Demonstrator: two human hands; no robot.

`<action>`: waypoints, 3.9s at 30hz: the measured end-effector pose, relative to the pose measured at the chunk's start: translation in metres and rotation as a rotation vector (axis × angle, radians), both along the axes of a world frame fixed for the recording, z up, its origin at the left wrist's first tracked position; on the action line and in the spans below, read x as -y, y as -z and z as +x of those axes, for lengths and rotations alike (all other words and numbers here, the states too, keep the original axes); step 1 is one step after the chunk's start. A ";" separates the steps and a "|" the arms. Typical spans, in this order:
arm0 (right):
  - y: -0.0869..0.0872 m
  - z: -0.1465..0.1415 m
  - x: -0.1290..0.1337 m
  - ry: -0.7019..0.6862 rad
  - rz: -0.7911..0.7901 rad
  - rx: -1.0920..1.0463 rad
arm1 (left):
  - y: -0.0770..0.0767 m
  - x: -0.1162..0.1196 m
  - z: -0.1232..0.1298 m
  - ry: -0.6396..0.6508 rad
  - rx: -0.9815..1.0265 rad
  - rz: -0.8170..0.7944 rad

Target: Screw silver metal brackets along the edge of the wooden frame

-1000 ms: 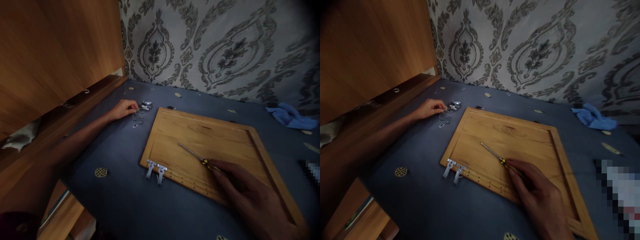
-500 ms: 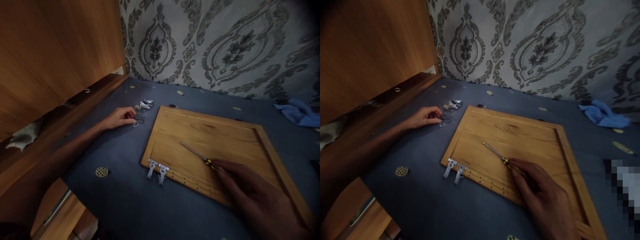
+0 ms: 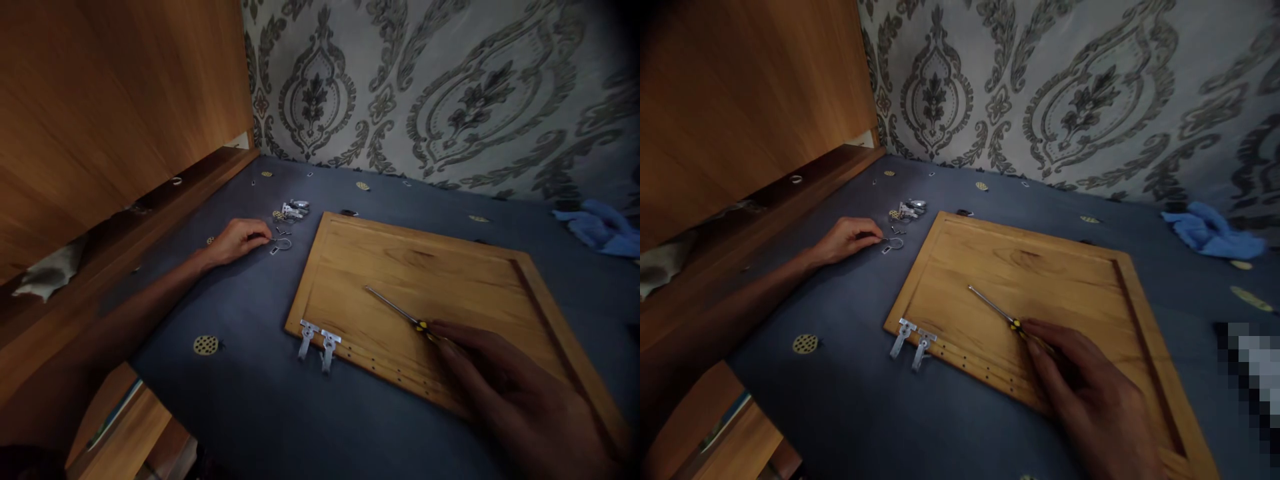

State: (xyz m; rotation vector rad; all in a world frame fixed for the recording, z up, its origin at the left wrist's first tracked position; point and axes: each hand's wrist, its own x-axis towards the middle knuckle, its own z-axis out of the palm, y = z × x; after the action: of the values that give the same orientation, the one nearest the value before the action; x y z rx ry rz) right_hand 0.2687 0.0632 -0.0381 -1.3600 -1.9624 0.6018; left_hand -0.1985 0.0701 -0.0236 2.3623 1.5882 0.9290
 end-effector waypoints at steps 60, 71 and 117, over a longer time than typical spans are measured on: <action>-0.036 -0.085 0.092 -0.280 -1.042 -0.702 | -0.043 0.084 0.155 0.419 -0.092 -0.269; -0.040 -0.085 0.089 -0.332 -1.089 -0.682 | -0.041 0.088 0.159 0.367 -0.069 -0.272; -0.003 -0.053 0.088 -0.446 0.500 0.311 | -0.034 0.097 0.155 0.272 0.041 -0.321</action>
State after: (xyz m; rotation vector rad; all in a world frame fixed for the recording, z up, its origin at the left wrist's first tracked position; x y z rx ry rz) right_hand 0.2154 -0.0245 -0.0353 -0.7413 -2.4776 0.0669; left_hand -0.0430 -0.0270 0.0101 2.2397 1.2489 0.6109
